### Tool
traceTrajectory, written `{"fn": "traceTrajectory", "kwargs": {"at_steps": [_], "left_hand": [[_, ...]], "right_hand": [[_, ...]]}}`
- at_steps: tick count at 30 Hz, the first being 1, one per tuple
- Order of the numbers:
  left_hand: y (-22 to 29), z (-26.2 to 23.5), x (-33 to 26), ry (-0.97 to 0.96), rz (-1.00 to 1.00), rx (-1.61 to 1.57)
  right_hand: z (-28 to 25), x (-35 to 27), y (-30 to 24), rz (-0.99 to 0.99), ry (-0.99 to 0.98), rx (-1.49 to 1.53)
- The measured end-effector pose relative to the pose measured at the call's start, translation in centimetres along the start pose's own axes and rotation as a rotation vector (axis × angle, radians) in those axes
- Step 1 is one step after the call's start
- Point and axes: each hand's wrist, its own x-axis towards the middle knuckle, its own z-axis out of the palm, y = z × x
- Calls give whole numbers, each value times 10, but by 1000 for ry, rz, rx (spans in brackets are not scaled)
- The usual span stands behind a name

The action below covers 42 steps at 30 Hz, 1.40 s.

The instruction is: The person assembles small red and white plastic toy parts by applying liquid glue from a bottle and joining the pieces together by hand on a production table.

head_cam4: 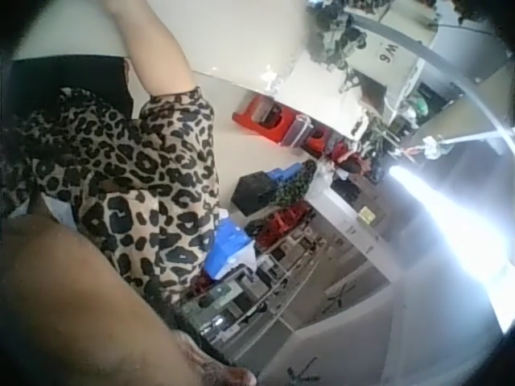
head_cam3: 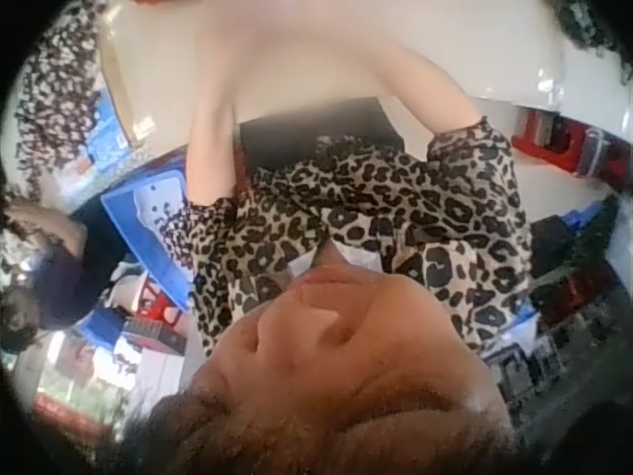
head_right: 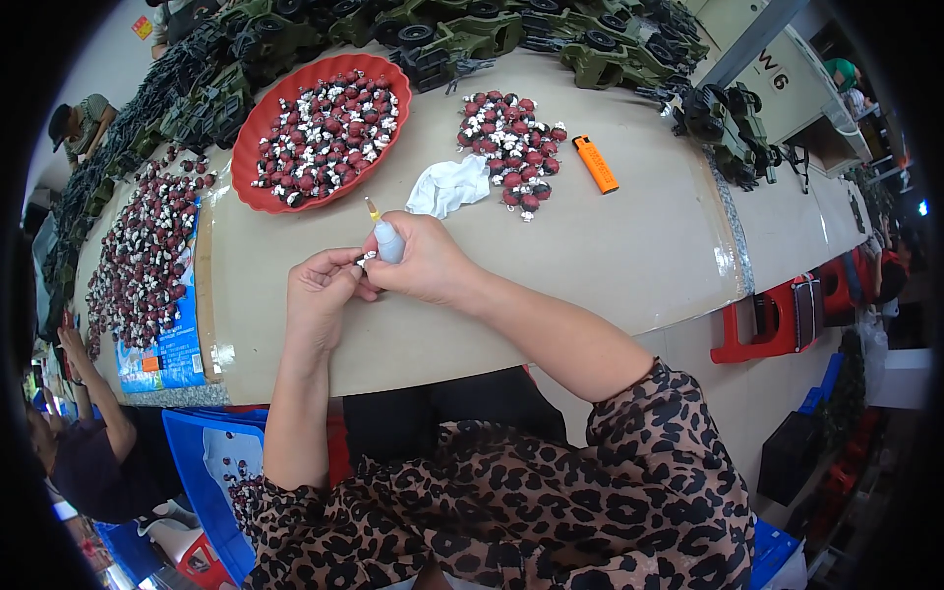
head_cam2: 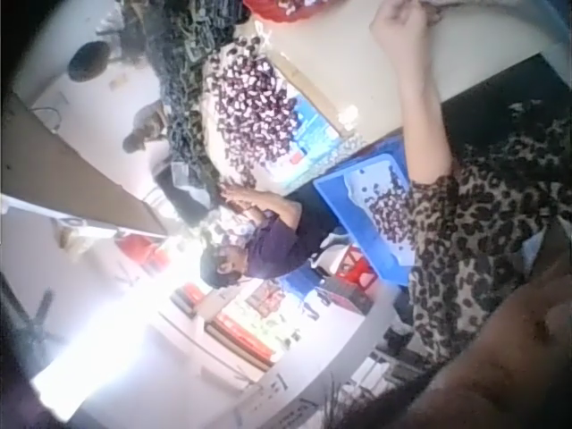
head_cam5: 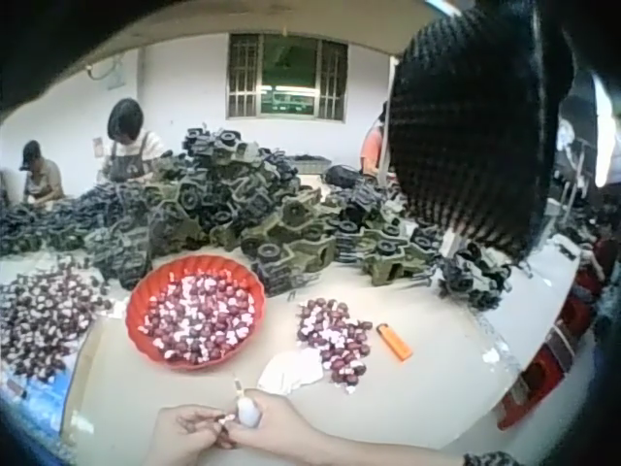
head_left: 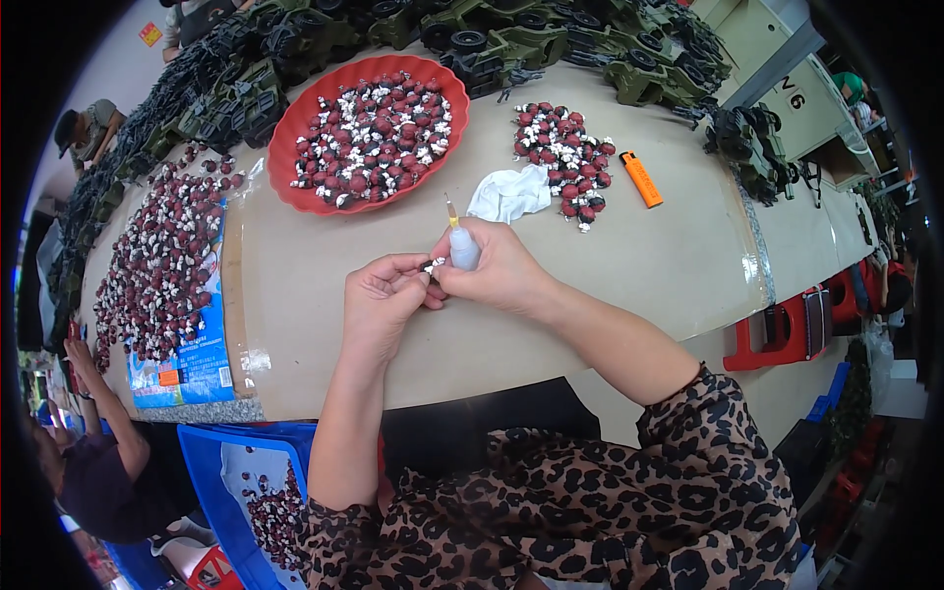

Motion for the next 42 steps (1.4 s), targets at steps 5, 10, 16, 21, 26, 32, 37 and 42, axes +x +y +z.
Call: {"fn": "traceTrajectory", "kwargs": {"at_steps": [5, 10, 16, 21, 26, 32, 37, 42], "left_hand": [[1, 1, 0, -5, 3, 0], [3, -2, -2, -46, 7, -102], [3, -3, -2, -119, 61, -175], [3, -3, -2, -112, 70, -146], [2, -4, -2, -97, 85, -135], [3, -3, -3, -85, 94, -120], [4, -3, -3, -100, 80, -161], [3, -3, -3, -88, 102, -119]], "right_hand": [[-1, 0, 0, 9, 3, 3], [-3, -1, -15, 152, -76, 200], [-5, -1, -20, 127, -75, 254], [-4, -3, -22, 145, -83, 246], [-3, -4, -24, 146, -90, 250], [-3, -4, -24, 147, -93, 241], [-3, -4, -22, 125, -91, 224], [-1, -6, -21, 77, -94, 182]]}}
